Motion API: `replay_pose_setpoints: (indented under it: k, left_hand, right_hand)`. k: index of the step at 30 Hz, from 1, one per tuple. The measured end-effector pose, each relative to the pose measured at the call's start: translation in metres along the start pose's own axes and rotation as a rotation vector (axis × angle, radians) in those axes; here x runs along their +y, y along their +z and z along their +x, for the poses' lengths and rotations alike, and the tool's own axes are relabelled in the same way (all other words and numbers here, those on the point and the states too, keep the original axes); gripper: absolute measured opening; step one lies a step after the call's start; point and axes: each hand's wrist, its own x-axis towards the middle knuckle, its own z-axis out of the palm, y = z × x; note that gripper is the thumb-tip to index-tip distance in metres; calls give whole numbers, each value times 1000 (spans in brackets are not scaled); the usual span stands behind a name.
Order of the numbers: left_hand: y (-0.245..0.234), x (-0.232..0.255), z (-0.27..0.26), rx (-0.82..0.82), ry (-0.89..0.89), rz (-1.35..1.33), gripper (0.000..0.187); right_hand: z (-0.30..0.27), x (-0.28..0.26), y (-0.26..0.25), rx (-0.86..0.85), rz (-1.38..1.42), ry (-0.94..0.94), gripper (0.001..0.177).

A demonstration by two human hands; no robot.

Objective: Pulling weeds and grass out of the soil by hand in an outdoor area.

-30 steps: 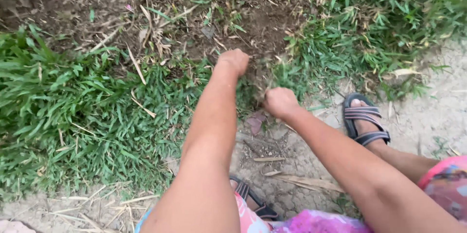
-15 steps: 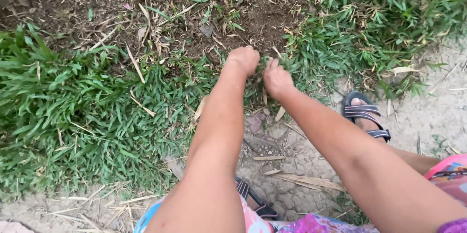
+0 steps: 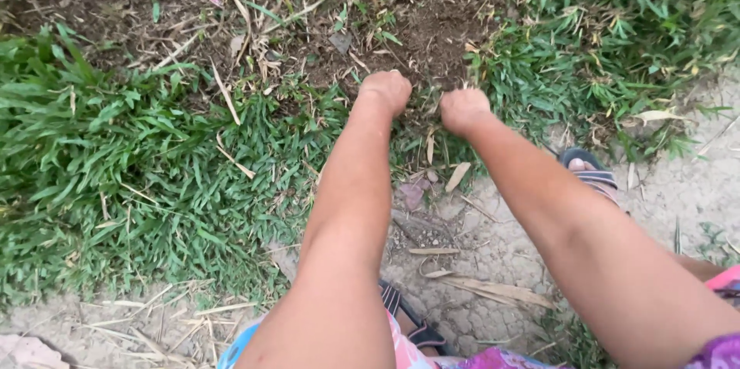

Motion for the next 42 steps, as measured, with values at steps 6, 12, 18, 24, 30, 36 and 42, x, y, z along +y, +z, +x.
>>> replay_pose_setpoints:
  k: [6,12,18,24,30,36,42]
  left_hand:
    - [-2,2,3,4,-13,-28,30]
    - [-10,11,7,12,-19,-2,31]
    - [-10,-5,-3,123,-109,-13,29]
    - [-22,-18,-18,96,-153,-56,29]
    - [-12,-14,-9,106,-137,-79,30]
    - [-5,4,5,16,-127,-52,32]
    - [0,0,5,-31,-237,-195,34]
  right_hand:
    - [-96,-72,40,-63,161,-6,23]
    - [-159,-121,18,-30,280,-223,25]
    - [-88,-105,-18,378,252,-110,64]
    - [-13,-86,1,171,253,187,52]
    - [-16,-70,-18,-62,197,160,30]
    - [-56,-80,-14,-41,368,199,27]
    - [-98,-94,-69,51,440,138,33]
